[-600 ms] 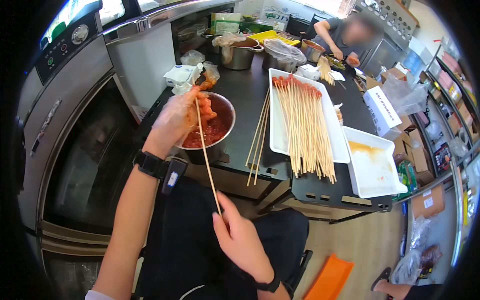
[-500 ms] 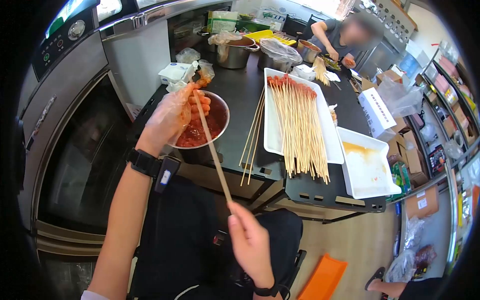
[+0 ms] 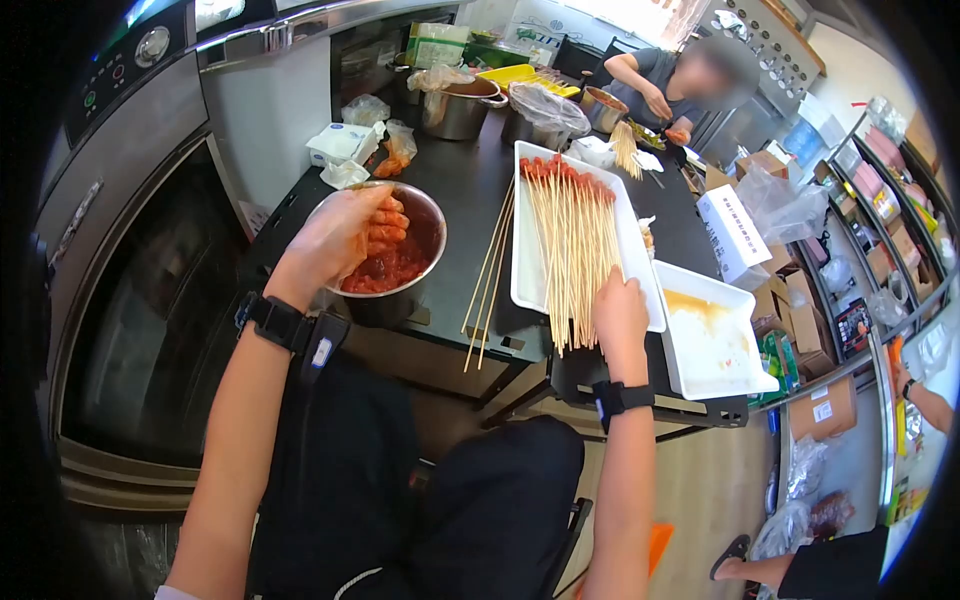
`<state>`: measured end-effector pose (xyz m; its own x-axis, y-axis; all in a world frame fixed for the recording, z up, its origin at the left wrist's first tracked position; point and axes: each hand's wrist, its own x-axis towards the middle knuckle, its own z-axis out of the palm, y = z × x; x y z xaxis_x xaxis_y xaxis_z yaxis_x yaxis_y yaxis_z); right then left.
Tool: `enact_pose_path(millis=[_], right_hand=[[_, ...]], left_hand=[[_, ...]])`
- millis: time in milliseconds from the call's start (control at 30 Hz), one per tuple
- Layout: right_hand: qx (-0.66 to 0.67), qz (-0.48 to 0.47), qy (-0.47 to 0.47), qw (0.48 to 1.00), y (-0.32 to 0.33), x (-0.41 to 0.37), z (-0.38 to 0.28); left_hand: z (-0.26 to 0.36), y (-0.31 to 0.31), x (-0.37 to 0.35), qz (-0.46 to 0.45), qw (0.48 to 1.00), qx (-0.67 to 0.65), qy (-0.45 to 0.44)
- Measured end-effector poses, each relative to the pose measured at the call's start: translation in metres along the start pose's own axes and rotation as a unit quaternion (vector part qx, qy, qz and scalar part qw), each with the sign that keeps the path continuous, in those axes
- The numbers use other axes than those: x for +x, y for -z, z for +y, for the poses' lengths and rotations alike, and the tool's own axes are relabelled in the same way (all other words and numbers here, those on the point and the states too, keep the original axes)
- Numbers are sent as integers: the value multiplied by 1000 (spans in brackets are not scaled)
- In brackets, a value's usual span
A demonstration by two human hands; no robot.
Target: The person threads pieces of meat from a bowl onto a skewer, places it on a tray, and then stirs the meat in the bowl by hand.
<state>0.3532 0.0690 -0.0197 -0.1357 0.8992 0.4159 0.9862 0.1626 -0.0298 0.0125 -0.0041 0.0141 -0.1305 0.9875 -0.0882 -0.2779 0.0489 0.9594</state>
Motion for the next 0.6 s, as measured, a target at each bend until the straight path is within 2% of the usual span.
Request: enact_pose_path(millis=[33,67,100,133,167,200,233,267,367,467,500,567,600], right_hand=[[-1,-3,3,1000,3,-5,-4],[4,43,44,998,5,-10,-11],[9,90,88,992,11,-16,-24],[52,121,140,981,14,-22,-39],[107,128,172,971,18,-30,-58],[122,109,212,963,26,-38,-78],[121,131,271,946,25,-42,-94],[111,104,279,948,21,-45,-108],[81,91,300,946,-1,-46,-142],[51,16,191,980,-30,-37,-162],[53,18,192,980,-36,-34,-165],[71,15,87,994,-48,-29,-170],[102,3,64,993,-44,-29,-169]], left_hand=[[-3,0,3,2,1000,-3,2],[-6,2,9,-2,952,294,-83],[-9,2,12,-5,813,560,-158],[-8,-2,7,-25,788,597,-153],[-7,-7,2,-23,791,593,-150],[-6,-12,-3,-70,765,631,-108],[-6,-16,-5,-118,732,667,-66],[-14,-11,5,-176,756,622,-101],[-11,-14,3,-185,755,625,-74],[-2,-18,-2,-208,729,650,-52],[-3,-18,-2,-205,728,652,-52],[-5,-18,-1,-188,731,654,-49],[-4,-17,-2,-181,734,652,-61]])
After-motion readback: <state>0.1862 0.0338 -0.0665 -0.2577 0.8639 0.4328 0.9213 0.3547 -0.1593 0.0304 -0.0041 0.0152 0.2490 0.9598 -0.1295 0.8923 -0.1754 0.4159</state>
